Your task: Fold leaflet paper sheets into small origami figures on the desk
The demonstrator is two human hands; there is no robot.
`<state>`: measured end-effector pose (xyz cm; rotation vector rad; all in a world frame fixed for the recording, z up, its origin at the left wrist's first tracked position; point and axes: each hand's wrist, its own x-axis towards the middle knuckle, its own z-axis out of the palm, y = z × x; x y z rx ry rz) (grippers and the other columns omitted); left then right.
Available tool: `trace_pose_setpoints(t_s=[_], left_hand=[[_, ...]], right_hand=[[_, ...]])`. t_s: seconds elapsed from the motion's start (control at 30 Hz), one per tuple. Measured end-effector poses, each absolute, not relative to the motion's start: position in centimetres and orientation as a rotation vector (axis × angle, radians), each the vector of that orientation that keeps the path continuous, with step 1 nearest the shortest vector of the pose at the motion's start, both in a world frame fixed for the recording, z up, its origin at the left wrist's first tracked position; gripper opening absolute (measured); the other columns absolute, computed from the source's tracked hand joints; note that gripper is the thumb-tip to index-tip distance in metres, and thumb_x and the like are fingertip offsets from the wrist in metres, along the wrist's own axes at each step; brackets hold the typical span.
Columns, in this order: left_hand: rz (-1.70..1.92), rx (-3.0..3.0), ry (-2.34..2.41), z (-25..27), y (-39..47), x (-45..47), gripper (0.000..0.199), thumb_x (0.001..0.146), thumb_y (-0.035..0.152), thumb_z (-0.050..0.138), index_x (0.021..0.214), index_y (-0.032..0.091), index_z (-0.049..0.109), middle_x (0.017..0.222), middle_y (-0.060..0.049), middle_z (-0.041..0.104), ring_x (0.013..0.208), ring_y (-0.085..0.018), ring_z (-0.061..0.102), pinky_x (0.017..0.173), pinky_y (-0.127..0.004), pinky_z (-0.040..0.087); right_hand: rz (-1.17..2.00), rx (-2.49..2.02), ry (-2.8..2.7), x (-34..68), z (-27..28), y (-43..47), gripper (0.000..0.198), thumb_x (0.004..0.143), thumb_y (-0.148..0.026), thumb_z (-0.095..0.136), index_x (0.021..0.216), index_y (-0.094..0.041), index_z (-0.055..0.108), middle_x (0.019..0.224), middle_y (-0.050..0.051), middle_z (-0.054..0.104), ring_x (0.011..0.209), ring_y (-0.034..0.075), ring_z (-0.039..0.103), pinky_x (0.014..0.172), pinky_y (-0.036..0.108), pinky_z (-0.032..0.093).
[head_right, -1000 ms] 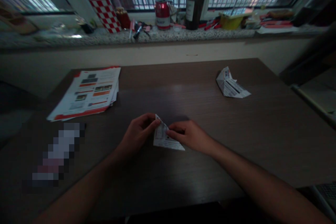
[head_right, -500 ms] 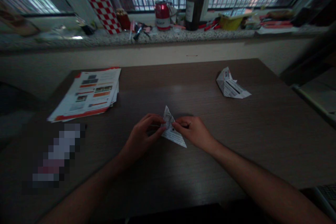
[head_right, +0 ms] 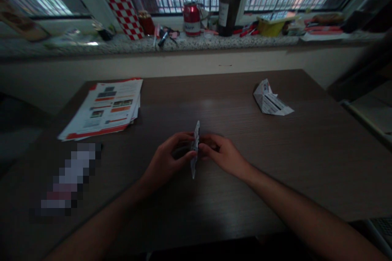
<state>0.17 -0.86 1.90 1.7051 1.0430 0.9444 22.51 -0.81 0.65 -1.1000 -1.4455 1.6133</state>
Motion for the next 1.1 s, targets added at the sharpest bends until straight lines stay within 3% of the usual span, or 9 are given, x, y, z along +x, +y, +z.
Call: trace_pose_setpoints(t_s=[0.2, 0.4, 0.77, 0.93, 1.1], left_hand=[[0.939, 1.550, 0.963, 1.3, -1.0, 0.5, 0.042, 0.091, 0.027, 0.082, 0.127, 0.022, 0.062, 0.132, -0.010, 0.070, 0.122, -0.026, 0.071, 0.110, -0.046, 0.057], [0.974, 1.494, 0.878, 0.9, -1.0, 0.8, 0.051, 0.092, 0.025, 0.080, 0.137, 0.023, 0.057, 0.140, -0.012, 0.067, 0.129, -0.029, 0.067, 0.113, -0.050, 0.054], [0.979, 1.465, 0.838, 1.0, -0.9, 0.9, 0.051, 0.094, 0.022, 0.074, 0.141, 0.022, 0.054, 0.141, -0.013, 0.064, 0.132, -0.029, 0.064, 0.112, -0.049, 0.055], [0.992, 1.519, 0.883, 1.2, -0.7, 0.5, 0.048, 0.095, 0.019, 0.067, 0.141, 0.021, 0.053, 0.142, -0.014, 0.063, 0.132, -0.028, 0.063, 0.111, -0.048, 0.055], [1.008, 1.601, 0.906, 0.9, -0.3, 0.1, 0.051, 0.090, 0.007, 0.057, 0.139, 0.021, 0.057, 0.139, -0.011, 0.066, 0.130, -0.026, 0.065, 0.113, -0.046, 0.053]], right_hand=[[1.574, -1.131, -1.459, 22.3, 0.7, -0.9, 0.035, 0.095, -0.045, 0.073, 0.123, -0.024, 0.068, 0.111, 0.007, 0.076, 0.094, 0.021, 0.074, 0.078, 0.034, 0.065], [1.579, -1.151, -1.419, 22.1, 0.4, -1.0, 0.043, 0.091, -0.048, 0.077, 0.126, -0.025, 0.066, 0.112, 0.007, 0.075, 0.091, 0.022, 0.076, 0.077, 0.039, 0.068], [1.523, -1.172, -1.496, 22.4, 0.9, -0.8, 0.037, 0.094, -0.044, 0.073, 0.125, -0.024, 0.068, 0.103, 0.006, 0.078, 0.089, 0.023, 0.077, 0.076, 0.038, 0.066], [1.352, -1.201, -1.664, 22.9, 1.2, -0.6, 0.030, 0.098, -0.037, 0.067, 0.125, -0.023, 0.069, 0.091, 0.003, 0.079, 0.081, 0.021, 0.077, 0.075, 0.036, 0.063], [1.127, -1.256, -1.789, 23.4, 1.7, -0.5, 0.029, 0.099, -0.033, 0.064, 0.126, -0.024, 0.071, 0.093, 0.003, 0.080, 0.080, 0.019, 0.077, 0.075, 0.033, 0.061]])
